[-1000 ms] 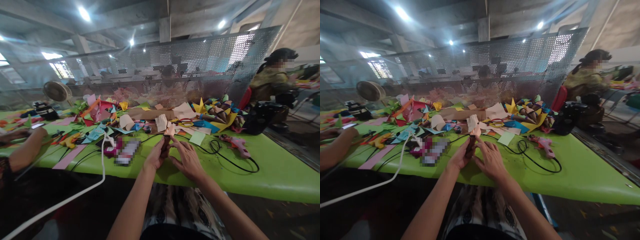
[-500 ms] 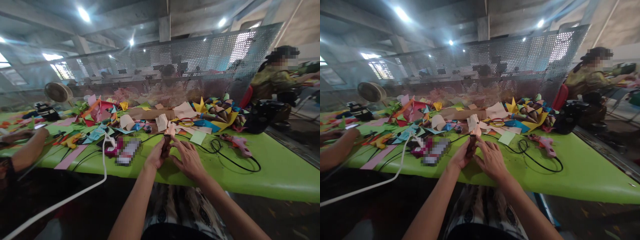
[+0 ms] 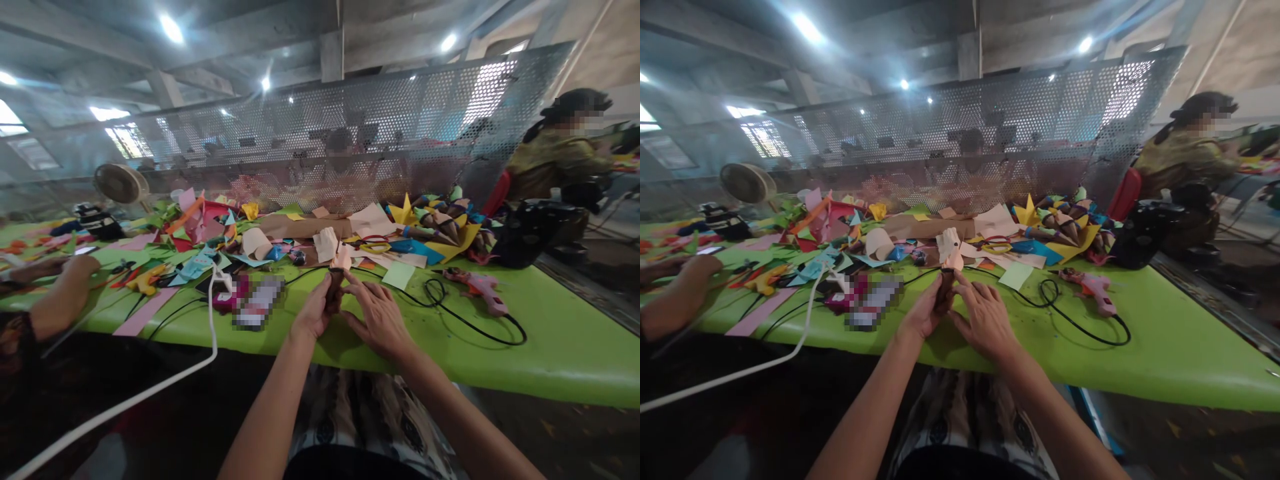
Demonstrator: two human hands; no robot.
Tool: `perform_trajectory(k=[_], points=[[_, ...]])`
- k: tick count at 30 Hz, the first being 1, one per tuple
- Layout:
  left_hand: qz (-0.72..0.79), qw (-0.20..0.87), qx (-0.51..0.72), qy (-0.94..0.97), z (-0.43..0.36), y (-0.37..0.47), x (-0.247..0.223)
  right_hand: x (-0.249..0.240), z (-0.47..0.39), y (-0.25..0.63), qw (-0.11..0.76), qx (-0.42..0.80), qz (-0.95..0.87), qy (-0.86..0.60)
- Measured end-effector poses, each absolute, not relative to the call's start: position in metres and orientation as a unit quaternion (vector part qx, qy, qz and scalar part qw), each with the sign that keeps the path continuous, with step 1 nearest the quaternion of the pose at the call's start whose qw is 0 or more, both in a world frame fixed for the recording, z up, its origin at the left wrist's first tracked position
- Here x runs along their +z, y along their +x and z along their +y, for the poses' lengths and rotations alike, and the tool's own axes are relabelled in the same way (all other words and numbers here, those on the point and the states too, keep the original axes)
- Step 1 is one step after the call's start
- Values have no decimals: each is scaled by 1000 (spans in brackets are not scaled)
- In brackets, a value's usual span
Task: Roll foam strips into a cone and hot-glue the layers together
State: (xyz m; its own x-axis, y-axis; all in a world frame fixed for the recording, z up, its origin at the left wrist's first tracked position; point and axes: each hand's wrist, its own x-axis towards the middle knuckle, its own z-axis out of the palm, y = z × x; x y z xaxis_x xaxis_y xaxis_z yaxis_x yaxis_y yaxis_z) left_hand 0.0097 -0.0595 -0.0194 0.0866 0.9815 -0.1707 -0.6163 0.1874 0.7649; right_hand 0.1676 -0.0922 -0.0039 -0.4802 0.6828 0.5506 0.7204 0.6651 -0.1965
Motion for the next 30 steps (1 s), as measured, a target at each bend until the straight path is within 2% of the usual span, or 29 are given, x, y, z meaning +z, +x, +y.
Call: perform_trajectory(k=[30], points=[[436,441,566,543,-64,15,-27,-8,-92,168,318,-58,-857,-401]])
